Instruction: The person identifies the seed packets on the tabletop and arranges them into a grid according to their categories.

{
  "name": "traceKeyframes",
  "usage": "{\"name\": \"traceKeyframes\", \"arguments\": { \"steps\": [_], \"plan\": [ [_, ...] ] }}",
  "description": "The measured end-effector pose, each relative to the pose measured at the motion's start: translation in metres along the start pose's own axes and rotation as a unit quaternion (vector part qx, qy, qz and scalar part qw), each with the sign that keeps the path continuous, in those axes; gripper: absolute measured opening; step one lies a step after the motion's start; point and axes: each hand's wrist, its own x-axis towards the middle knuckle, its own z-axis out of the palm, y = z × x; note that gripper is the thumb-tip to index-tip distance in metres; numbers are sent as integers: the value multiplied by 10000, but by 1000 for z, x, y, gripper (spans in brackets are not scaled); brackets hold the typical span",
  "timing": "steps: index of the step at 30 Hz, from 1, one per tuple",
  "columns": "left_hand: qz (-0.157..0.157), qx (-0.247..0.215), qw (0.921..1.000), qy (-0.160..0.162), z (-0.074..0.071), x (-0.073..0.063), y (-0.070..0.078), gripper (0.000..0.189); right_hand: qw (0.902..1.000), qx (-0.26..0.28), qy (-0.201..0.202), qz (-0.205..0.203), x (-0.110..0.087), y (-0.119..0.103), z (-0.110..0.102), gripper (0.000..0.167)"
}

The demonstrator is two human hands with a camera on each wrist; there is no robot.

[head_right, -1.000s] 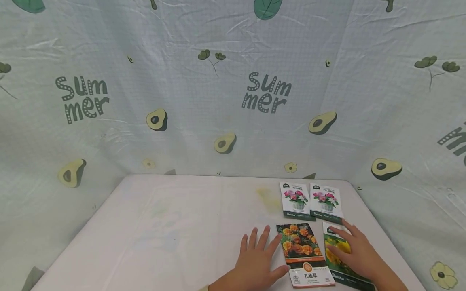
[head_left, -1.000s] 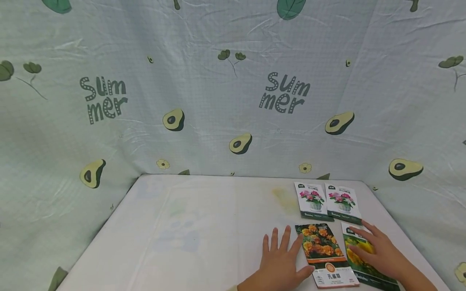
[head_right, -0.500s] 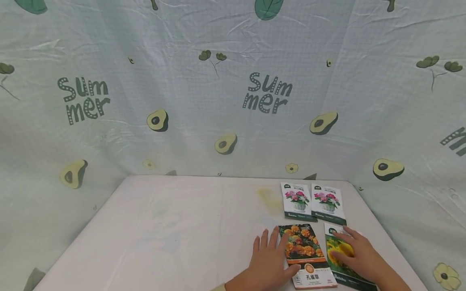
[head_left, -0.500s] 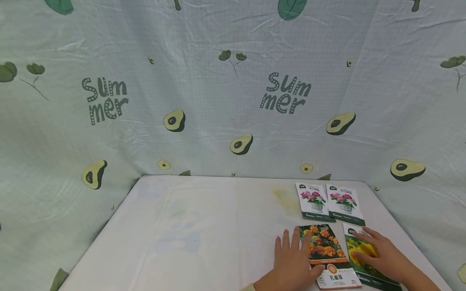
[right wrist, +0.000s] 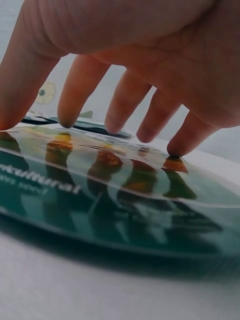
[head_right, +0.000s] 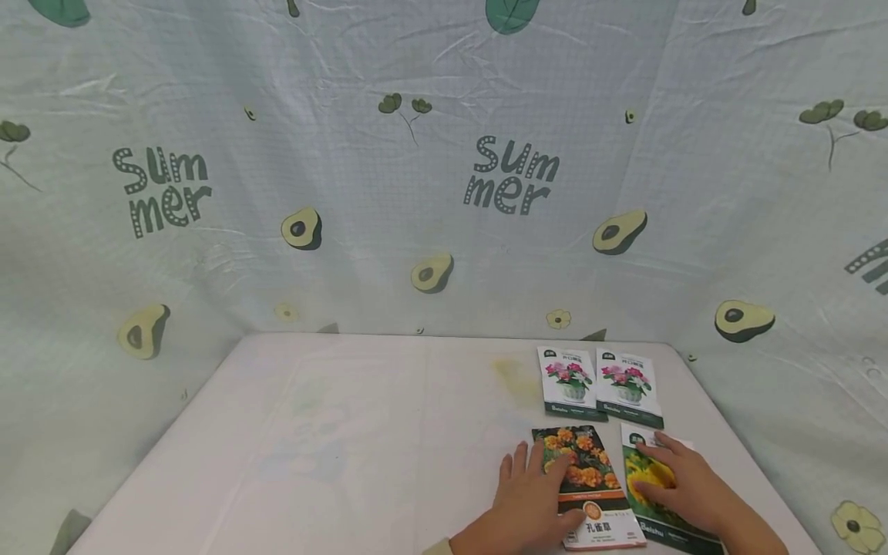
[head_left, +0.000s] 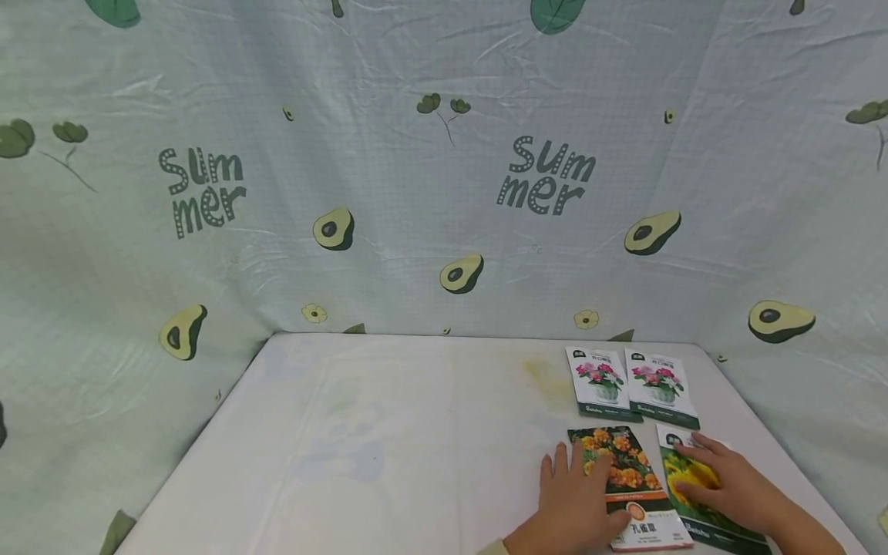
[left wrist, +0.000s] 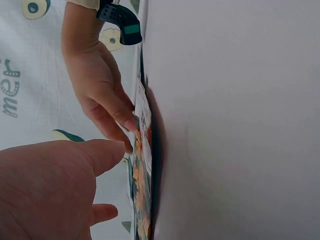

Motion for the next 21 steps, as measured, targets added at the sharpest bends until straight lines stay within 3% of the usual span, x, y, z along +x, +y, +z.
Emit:
{"name": "traceKeyframes", "arguments": {
  "steps": [4,15,21],
  "plan": [
    [112,44,9999,12,-1,-1,5,66,9998,111,-152,11,2,-1,0,77],
    [56,-153,9995,-256,-5,4,17,66,9992,49,-313,255,0,-9,0,80],
    [-29,16,9999,-153,-3,8,26,64,9994,31,-297,171,0,-10,-2,79]
  ]
}}
